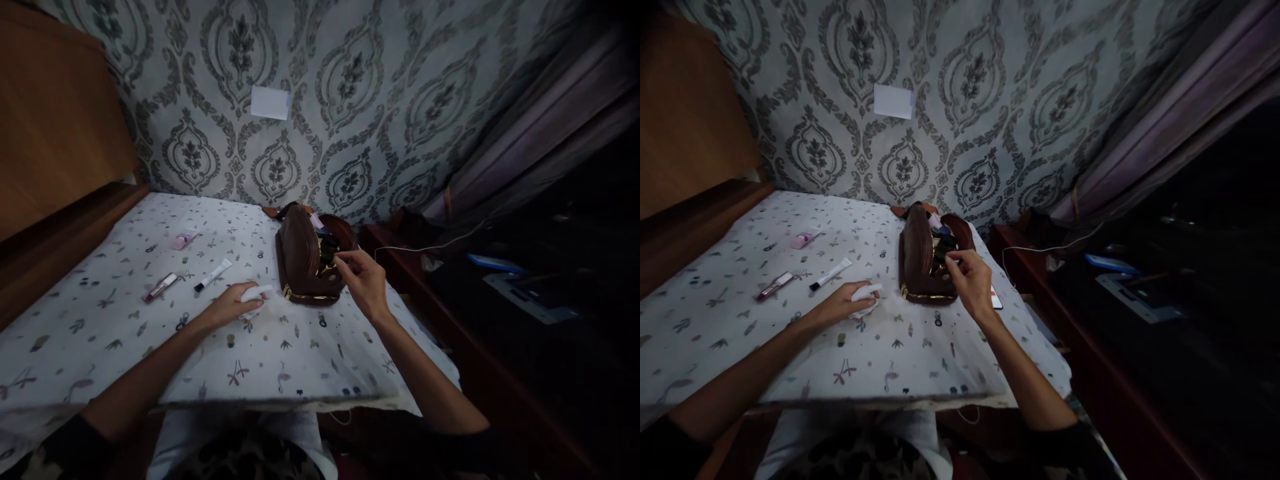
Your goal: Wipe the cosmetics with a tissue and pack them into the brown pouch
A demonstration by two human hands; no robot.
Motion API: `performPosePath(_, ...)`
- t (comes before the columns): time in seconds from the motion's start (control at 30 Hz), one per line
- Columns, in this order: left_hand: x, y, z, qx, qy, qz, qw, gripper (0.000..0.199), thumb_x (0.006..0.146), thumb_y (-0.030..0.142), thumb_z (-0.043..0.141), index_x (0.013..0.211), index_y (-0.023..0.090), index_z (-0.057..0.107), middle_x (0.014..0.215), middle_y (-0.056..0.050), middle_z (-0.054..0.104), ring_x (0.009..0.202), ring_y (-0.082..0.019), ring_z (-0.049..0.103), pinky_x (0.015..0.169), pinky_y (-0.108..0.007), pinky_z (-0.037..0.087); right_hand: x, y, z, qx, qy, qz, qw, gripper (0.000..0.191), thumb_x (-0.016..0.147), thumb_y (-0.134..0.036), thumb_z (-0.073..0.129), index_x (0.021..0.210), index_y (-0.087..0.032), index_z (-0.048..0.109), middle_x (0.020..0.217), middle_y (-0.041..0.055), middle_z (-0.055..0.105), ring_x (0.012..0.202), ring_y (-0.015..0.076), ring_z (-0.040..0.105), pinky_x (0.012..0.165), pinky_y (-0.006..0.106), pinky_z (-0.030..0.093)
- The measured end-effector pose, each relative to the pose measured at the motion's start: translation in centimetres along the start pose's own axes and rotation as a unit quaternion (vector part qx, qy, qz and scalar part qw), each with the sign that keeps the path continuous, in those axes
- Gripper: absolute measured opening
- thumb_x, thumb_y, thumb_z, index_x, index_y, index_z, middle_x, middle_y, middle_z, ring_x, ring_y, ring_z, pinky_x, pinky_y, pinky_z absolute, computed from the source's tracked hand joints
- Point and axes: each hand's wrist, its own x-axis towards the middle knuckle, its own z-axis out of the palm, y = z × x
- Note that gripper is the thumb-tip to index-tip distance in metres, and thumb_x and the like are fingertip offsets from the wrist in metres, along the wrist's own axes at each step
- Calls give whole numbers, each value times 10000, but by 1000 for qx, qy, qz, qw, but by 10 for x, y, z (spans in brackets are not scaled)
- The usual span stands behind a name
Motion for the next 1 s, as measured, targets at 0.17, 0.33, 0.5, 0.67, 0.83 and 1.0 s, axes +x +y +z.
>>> performPosePath(0.17,-2,10,-4,134,115,65,982,263,847,406,567,948,175,640,797,-26,639,712,-186,604,596,-271,490,-19,-21,13,71,29,4,997,226,868,-399,606,834,-185,675,736,21,610,595,131,526,521,252,421)
performPosePath(0.33,-8,13,-25,449,291,100,839,244,869,171,503,1085,189,614,981,-72,666,943,-251,585,798,-344,462,-43,-43,50,134,-47,-50,989,178,898,-338,577,842,-196,670,769,27,621,669,144,566,581,262,448)
performPosePath(0.5,-9,3,-39,605,266,7,751,458,887,171,508,1342,135,469,1242,-172,578,1167,-345,485,920,-459,427,-53,-55,103,207,-171,-11,963,182,881,-331,556,830,-193,663,749,14,589,559,111,542,510,239,428)
performPosePath(0.67,-6,-4,-41,609,246,-55,752,391,924,160,413,1311,142,462,1163,-178,580,1099,-318,531,865,-431,454,-53,-63,157,335,-248,133,899,210,789,-373,610,890,-190,635,748,0,601,518,107,556,430,212,383)
performPosePath(0.83,-4,-2,-44,441,307,35,842,350,859,186,480,1206,149,506,1076,-115,607,1020,-253,563,868,-362,441,-66,-63,187,412,-228,193,861,288,742,-404,670,945,-214,594,830,-2,583,526,112,585,409,220,419)
performPosePath(1.0,-1,8,-38,160,314,93,931,151,804,322,566,875,191,542,701,41,507,646,-145,484,640,-250,394,-82,-63,189,446,-289,181,828,385,782,-439,675,1076,-245,519,890,3,617,568,125,640,461,235,482)
